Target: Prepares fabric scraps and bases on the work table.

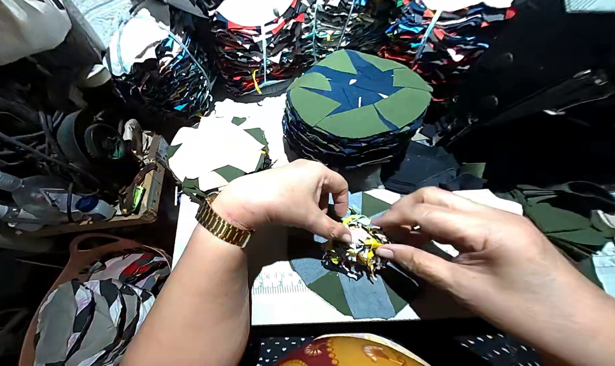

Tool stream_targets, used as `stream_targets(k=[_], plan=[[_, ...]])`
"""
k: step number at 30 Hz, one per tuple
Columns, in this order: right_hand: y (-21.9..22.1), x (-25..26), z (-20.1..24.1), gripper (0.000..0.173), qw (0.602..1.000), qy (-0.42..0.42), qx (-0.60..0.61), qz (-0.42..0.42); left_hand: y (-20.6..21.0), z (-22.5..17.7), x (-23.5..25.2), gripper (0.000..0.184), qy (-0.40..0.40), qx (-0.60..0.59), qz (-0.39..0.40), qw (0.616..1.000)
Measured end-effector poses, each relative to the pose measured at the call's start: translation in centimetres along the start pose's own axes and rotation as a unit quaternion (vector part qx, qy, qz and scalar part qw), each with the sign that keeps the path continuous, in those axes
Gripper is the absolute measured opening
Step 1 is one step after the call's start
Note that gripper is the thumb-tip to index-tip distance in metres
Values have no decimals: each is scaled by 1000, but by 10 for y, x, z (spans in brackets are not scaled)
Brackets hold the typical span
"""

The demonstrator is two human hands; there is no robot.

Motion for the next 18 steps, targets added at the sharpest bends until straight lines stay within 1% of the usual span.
stream_targets(k=[2,6,12,15,18], plan=[[10,-4,0,16,1000,-2,-18,0,8,1,4,23,-15,14,17,1000],[21,-11,2,17,998,-39,-57,2,15,-2,5,14,-19,68,48,996],[5,-8,-8,13,1000,-17,6,7,16,6,3,17,-60,62,80,993],[4,0,-5,14,999,-24,-27,-27,6,8,3,18,-30,42,33,998],[8,7,-1,17,995,-36,-86,-46,-6,13,5,14,-17,52,-17,998]])
Point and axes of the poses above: each hand's wrist, its own x-axis towards the middle knuckle, its own y-axis out of the palm, z = x × y, the point moved 10 cm from there along x, towards the middle knuckle, and after that the axes turned 4 degrees about -y, right-handed, at the moved point
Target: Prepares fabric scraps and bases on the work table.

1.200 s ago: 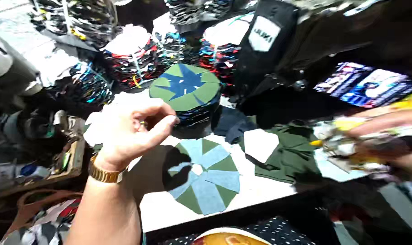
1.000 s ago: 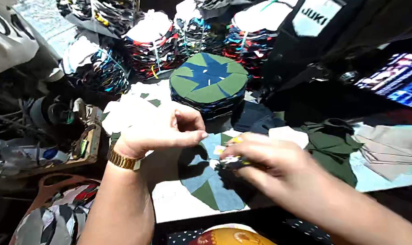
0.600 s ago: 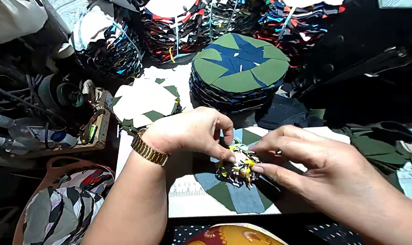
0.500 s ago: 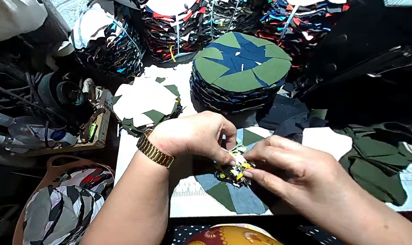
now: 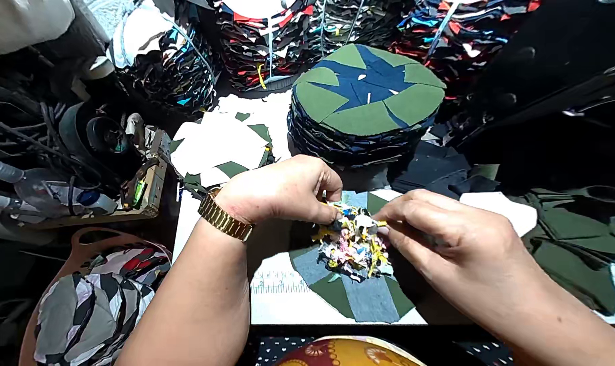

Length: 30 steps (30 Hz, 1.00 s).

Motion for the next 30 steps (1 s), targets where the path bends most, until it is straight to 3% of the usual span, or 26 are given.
stream_targets(k=[4,14,21,27,30], plan=[[10,4,-1,12,999,0,-34,-13,-1,1,8,16,-7,39,-45,998],[-7,2,-9,11,999,30,31,-21,7,6,2,29,-84,85,28,992],[14,3,-6,13,999,-17,-42,10,7,1,11,21,-49,102,-27,993],[-7,1,12,27,999,-29,-33,6,-7,6,2,24,-53,70,-45,995],[6,-8,22,29,998,-45,-7,37,-11,1,-3,22,-29,43,-54,997]])
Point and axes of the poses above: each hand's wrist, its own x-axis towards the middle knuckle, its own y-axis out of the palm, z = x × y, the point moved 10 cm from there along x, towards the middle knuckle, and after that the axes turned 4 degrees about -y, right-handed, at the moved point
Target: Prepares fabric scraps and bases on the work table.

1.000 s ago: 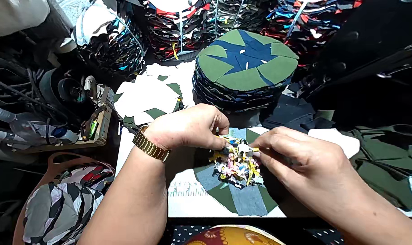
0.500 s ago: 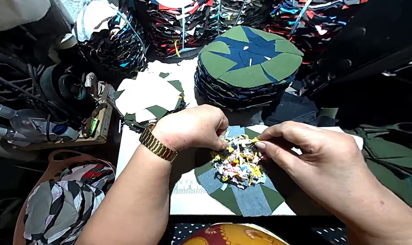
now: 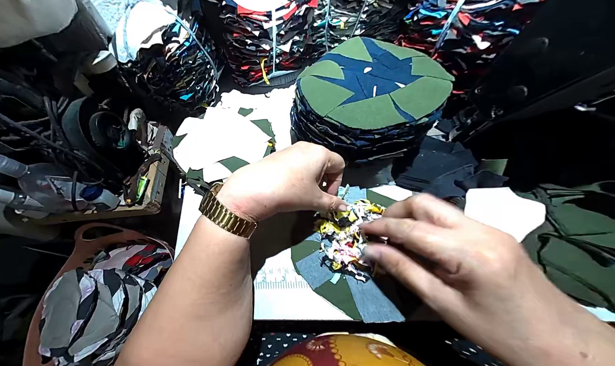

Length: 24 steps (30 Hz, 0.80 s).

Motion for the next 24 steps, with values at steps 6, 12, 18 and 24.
stream_targets(k=[6,12,18,24], plan=[[15,-8,10,18,998,-53,13,2,24,-17,-4,17,6,-16,107,994],[22,-22,21,25,993,-71,74,54,23,-22,-13,16,14,-23,134,991],[20,-25,14,18,996,-64,57,28,20,-23,-23,15,-22,20,96,995],[16,-21,7,18,996,-81,41,21,29,-25,-54,16,-61,100,-39,992]])
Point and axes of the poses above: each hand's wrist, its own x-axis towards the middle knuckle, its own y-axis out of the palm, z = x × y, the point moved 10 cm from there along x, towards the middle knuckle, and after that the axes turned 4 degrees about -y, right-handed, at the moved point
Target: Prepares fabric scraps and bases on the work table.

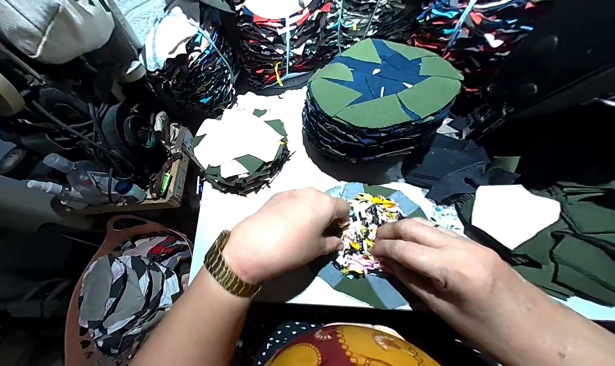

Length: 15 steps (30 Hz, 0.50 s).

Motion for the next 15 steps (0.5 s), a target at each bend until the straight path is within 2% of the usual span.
stream_targets(k=[3,6,9,15], plan=[[-11,0,-10,18,1000,24,4,14,-8,-6,-21,24,-2,-14,-106,994],[-22,-2,-9,18,999,32,11,6,-8,-20,-39,18,32,-47,-193,980],[-17,-6,-4,17,999,29,24,7,8,-34,-45,19,61,-60,-202,976],[-15,-19,-5,18,999,29,16,3,36,-44,-37,12,80,-19,-166,983]])
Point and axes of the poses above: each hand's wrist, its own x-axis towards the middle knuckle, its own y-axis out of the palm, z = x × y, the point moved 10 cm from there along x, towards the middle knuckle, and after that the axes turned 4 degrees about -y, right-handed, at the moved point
